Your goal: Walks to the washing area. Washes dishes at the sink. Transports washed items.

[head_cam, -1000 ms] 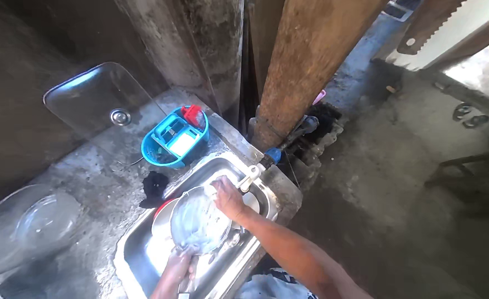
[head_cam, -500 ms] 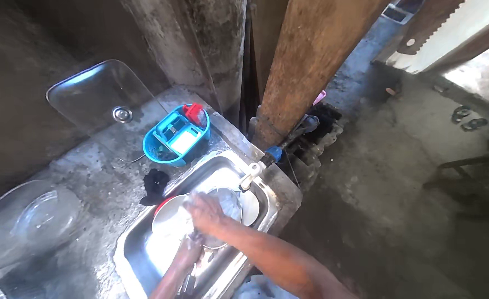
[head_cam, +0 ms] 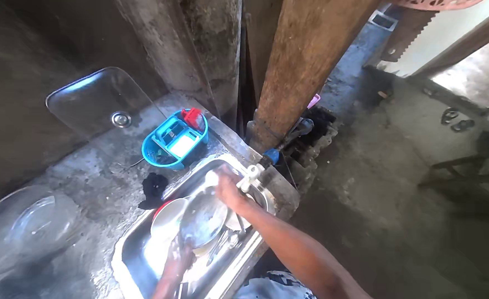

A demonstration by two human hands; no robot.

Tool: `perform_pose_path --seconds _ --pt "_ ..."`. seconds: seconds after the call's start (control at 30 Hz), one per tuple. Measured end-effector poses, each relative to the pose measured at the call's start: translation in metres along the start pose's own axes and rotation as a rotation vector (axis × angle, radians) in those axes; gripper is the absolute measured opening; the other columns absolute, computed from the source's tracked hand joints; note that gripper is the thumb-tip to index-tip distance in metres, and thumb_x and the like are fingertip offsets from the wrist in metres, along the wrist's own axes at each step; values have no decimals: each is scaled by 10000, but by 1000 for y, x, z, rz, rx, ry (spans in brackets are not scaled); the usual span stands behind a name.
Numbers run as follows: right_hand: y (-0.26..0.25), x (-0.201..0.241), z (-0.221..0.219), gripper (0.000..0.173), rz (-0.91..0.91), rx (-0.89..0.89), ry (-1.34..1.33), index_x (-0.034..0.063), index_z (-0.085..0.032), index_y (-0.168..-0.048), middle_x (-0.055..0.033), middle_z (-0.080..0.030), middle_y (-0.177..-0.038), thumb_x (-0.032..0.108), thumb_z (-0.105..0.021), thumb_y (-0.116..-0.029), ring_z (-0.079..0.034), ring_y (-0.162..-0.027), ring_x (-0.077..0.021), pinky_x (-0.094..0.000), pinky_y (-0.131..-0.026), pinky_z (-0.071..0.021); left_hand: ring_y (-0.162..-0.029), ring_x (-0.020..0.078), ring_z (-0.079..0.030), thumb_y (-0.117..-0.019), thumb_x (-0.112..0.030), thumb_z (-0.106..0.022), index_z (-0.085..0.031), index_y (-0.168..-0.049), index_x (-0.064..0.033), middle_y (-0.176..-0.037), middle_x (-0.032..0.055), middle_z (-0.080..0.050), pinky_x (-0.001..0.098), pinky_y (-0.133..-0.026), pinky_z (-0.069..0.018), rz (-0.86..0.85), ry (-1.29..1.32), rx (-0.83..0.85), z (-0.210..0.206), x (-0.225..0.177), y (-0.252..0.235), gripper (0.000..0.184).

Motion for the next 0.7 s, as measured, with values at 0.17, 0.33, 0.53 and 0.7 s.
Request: perform_pose_path --seconds 0.17,0.33,0.53,0.7 --pt "26 -79 -67 558 -317 45 -146 16 -484 -1495 -234 -597 -1400 245 -591 -998 -617 -1260 -359 -517 -1067 -492 -372 159 -546 -1062 -140 -532 -531 -1105 37 -572 98 -595 289 -371 -498 53 289 -147 36 3 -3 182" --pt "71 -53 -121 572 -54 515 27 86 -570 -1427 -185 -520 -1460 337 -711 -933 -620 -1217 -353 -564 -974 -539 -414 140 -551 -1044 -200 -587 -590 -1088 44 -644 77 -640 292 -421 -510 -82 159 -208 44 -11 -13 248" --pt "101 16 11 280 338 148 30 84 -726 -1204 -133 -699 -1168 211 -569 -1010 -716 -985 -273 -476 -818 -591 -1286 453 -557 -980 -170 -650 -502 -1432 73 -1370 325 -568 592 -1108 -409 -249 -392 -250 45 -55 9 534" --pt "125 32 132 190 455 -603 83 86 -781 -1012 -87 -752 -966 225 -673 -940 -733 -840 -179 -343 -710 -622 -1316 505 -512 -842 -119 -776 -525 -1438 26 -1455 339 -480 624 -1048 -464 -460 -427 -267 -8 -74 18 663"
Point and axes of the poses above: each hand's wrist, its own y-axis away from the middle knuckle, its own z-axis out of the back of the hand, x = y × z, the point moved 7 cm from there along -y, towards the middle knuckle
